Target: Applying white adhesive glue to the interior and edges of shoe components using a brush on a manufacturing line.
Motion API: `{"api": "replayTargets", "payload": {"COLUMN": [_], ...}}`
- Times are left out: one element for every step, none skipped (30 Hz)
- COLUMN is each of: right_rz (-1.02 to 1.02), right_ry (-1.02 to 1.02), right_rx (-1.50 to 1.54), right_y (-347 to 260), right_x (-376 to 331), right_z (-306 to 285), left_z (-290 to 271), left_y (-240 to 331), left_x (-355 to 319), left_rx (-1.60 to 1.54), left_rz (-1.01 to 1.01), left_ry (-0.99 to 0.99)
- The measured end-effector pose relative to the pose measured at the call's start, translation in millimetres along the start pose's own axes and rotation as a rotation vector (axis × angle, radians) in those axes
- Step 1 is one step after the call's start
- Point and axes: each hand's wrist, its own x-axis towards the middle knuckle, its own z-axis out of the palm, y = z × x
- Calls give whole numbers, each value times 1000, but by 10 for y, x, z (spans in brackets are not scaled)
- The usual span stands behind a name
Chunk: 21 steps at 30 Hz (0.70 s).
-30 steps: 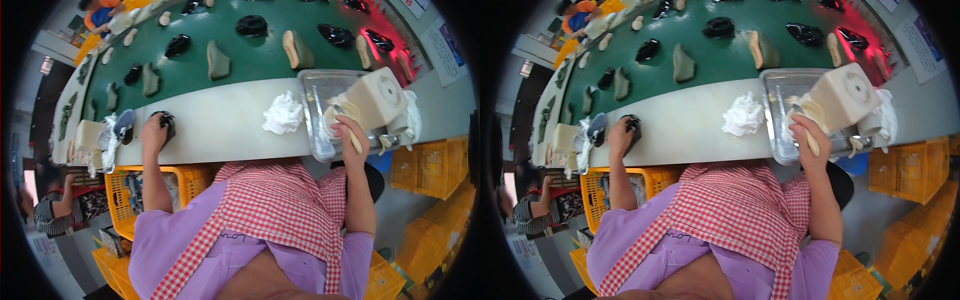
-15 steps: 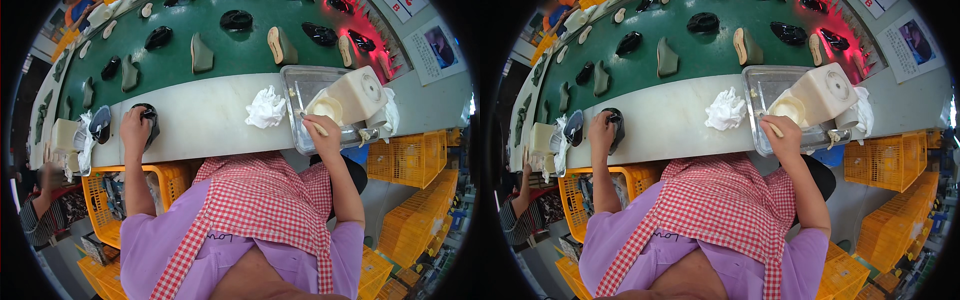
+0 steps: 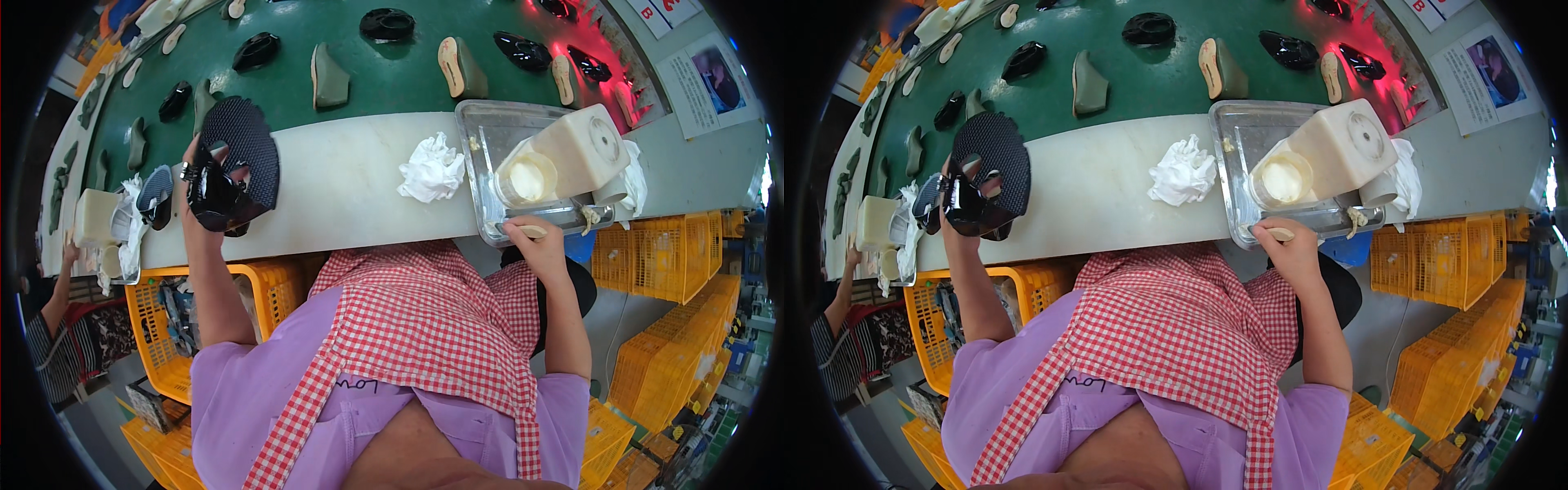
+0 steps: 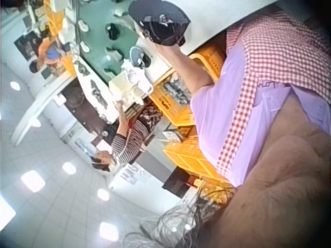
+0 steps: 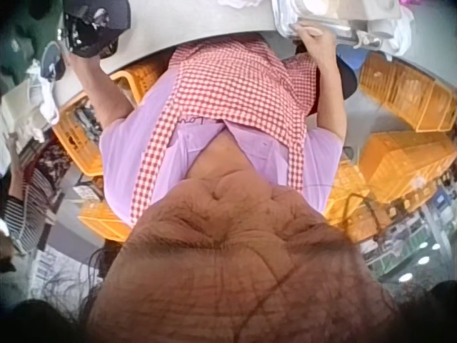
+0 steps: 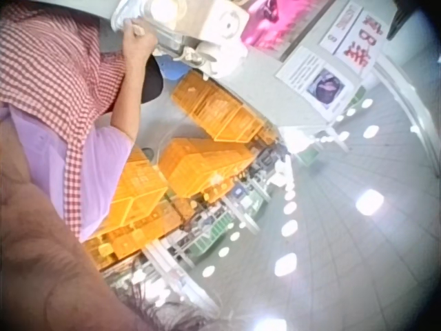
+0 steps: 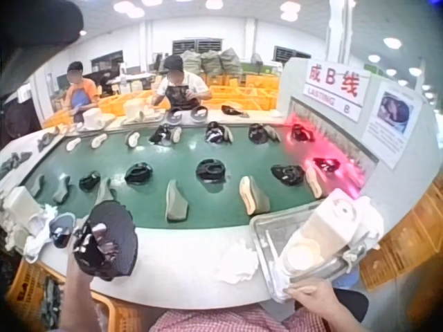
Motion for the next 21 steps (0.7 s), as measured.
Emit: {"api": "replayTargets", "payload": {"right_rz": [113,226,228,201,173,176,251,325,324,354,383,381,404,425,424,426,428,426,413,401,400], "right_ry": [-9,-17,-13,45,101,106,85,64,66,82,98,102,117,131,134,146,158,160,155,150,154], "right_rx": [133,267,267,227,186,183,227,271,272,362,452,450,540,631,634,670,707,709,695,681,683], "right_y": [13,25,44,69,90,113,123,132,126,109,102,125,146,156,158,156,153,142,122,107,100], "right_x": [-18,-36,-45,-44,-49,-68,-85,-96,-95,-86,-75,-60,-44,-28,-17,-7,5,19,37,53,71], "right_z": [-9,-13,-7,7,20,31,42,55,81,118,142,153,164,168,167,170,174,177,179,178,174], "left_z": [42,68,143,233,351,494,626,738,833,949,1053,1165,1241,1310,1380,1436,1472,1506,1533,1565,1593], "left_y": [-19,-159,-281,-285,-242,-182,-103,-37,-53,-21,-15,-27,-18,22,114,185,231,230,241,269,301], "left_x": [-8,15,0,-14,-29,-22,-29,-59,-103,-160,-236,-331,-377,-398,-402,-431,-451,-455,-443,-421,-404], "left_rx": [91,-671,-994,-1114,-1233,-1254,-1271,-1289,-1391,-1380,-1450,-1410,-1394,-1335,-1269,-1239,-1208,-1199,-1196,-1090,-983], "left_rz": [-58,-324,-435,-456,-476,-590,-703,-810,-835,-881,-880,-919,-914,-930,-944,-973,-1001,-977,-975,-973,-969], "left_ry": [-49,-32,-47,-144,-243,-273,-300,-347,-460,-495,-593,-603,-678,-769,-859,-890,-920,-998,-1000,-1057,-1112]}}
